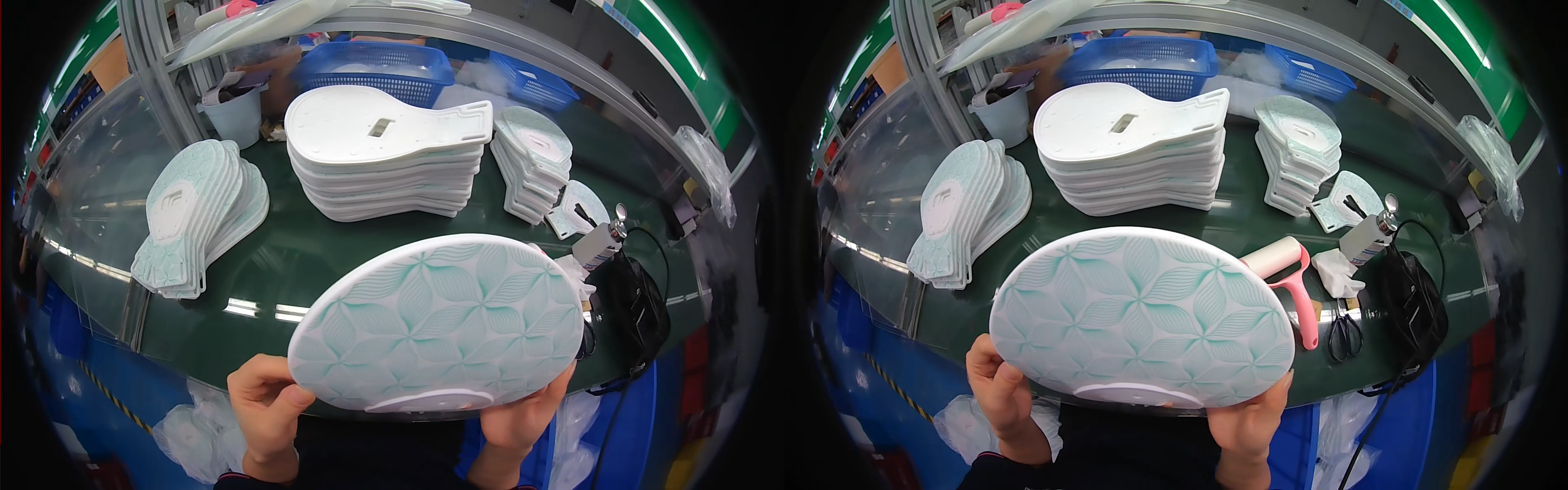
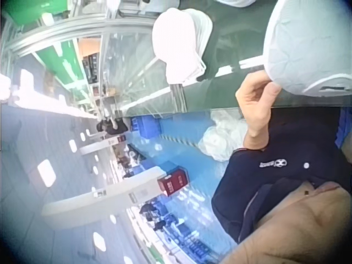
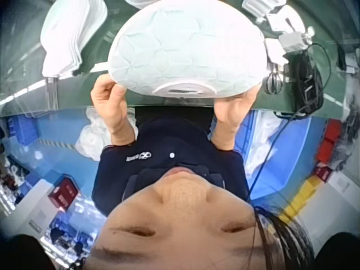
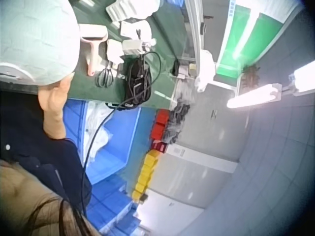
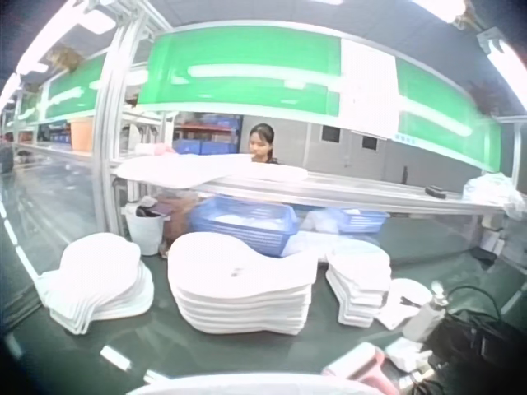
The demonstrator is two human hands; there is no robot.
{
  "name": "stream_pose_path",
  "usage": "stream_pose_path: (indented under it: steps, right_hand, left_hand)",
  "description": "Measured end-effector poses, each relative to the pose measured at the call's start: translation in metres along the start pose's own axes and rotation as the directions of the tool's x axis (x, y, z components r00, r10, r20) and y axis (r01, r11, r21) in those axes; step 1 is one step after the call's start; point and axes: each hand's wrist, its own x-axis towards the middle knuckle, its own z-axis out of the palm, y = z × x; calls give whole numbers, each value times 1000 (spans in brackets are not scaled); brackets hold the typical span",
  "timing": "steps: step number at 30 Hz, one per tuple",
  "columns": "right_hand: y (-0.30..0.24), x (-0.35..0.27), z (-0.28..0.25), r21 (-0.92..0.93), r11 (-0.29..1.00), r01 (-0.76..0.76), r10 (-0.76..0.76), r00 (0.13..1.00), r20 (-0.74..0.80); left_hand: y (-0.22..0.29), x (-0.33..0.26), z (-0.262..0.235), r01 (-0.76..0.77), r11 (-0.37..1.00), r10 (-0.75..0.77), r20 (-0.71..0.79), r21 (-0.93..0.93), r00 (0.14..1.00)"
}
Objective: The person picks up white plastic shoe insoles from a stack on a green table. They use a pink lint roller to clean the patterned surface and the plain underside of each insole. After cleaning, the person places the insole back onto the stack. The process is repeated for multiple insoles.
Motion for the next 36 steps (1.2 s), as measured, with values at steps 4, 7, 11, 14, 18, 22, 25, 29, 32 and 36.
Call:
stream_pose_path:
  steps: [4,7,11,14,18,22,25,29,32,36]
  right_hand:
    - [-2,-1,8,-154,986,-64,54,996,-72]
    - [-2,3,18,-178,979,-105,91,993,-81]
    - [-6,5,23,-216,962,-165,168,986,-3]
    - [-9,6,27,-224,952,-211,226,973,44]
    - [-8,4,28,-145,965,-217,230,970,82]
    - [-5,-3,15,-41,982,-184,188,971,148]
    - [0,-3,8,-101,993,-69,92,966,243]
    - [-3,2,31,-248,964,-98,138,979,151]
    - [-5,5,29,-386,915,-120,156,986,62]
    - [10,-1,3,-369,920,-134,56,975,-214]
  left_hand:
    - [-2,0,-4,-36,998,37,-27,60,999]
    - [-4,2,-6,-55,996,59,-51,75,997]
    - [-5,4,-13,-54,995,59,-64,80,996]
    - [-4,5,-12,-50,995,57,-91,82,994]
    - [-5,7,-15,-37,997,43,-100,70,994]
    - [-3,8,-13,-2,999,6,-91,45,996]
    - [-4,9,-10,9,1000,-8,-74,9,997]
    - [-6,8,-10,9,1000,-8,-79,9,997]
    - [-7,5,-13,-28,997,32,-57,66,998]
    - [-16,0,-18,-55,994,56,-9,95,998]
